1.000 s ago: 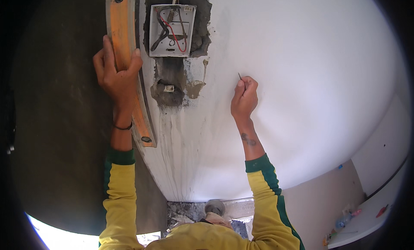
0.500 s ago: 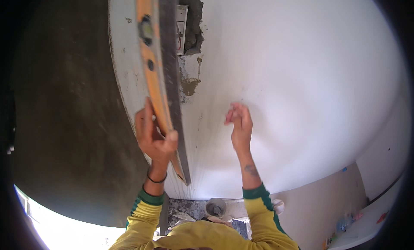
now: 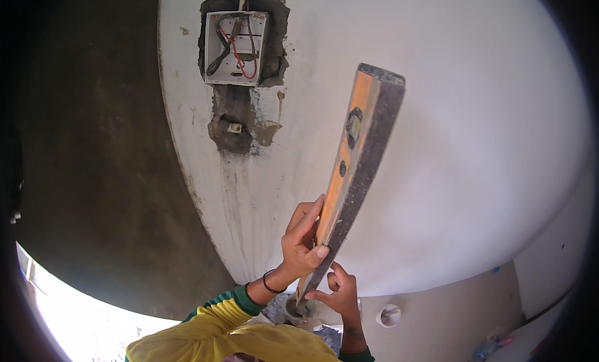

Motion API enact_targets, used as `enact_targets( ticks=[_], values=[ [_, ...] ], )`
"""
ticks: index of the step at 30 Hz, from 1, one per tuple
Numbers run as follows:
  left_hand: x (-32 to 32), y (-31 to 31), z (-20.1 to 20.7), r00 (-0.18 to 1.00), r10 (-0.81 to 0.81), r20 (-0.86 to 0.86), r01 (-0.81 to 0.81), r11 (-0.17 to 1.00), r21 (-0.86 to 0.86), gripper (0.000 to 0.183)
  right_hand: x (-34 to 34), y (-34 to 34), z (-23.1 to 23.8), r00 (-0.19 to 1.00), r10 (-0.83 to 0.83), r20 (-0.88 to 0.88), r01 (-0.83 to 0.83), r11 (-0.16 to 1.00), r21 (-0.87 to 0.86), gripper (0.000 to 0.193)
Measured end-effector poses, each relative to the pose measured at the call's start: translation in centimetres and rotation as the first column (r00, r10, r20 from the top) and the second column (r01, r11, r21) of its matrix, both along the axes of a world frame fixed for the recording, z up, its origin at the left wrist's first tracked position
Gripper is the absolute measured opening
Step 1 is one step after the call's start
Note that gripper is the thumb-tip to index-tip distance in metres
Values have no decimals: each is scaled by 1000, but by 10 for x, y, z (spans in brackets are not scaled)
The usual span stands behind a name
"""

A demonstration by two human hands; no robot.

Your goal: The person uses a spirit level and a wooden stick to align and secure an electrical box in a wall opening. They repeatedly check the level, adjust the box, and tap the stick to set it in place.

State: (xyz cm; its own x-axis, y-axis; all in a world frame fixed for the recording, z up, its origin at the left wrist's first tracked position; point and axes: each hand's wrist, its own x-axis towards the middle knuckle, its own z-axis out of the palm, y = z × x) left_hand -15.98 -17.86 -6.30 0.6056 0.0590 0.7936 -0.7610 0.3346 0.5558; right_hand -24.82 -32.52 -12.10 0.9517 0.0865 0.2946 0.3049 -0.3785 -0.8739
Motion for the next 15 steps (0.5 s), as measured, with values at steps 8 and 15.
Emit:
enact_targets(
  ticks=[8,15],
  values=[
    [-17,-15,3,995,-96,16,96,995,13,95,2,2,-7,999,53,-12,-49,975,218,75],
    [-29,23,2,995,-93,-37,100,957,273,102,14,11,-15,995,71,67,-83,976,202,62]
  ],
)
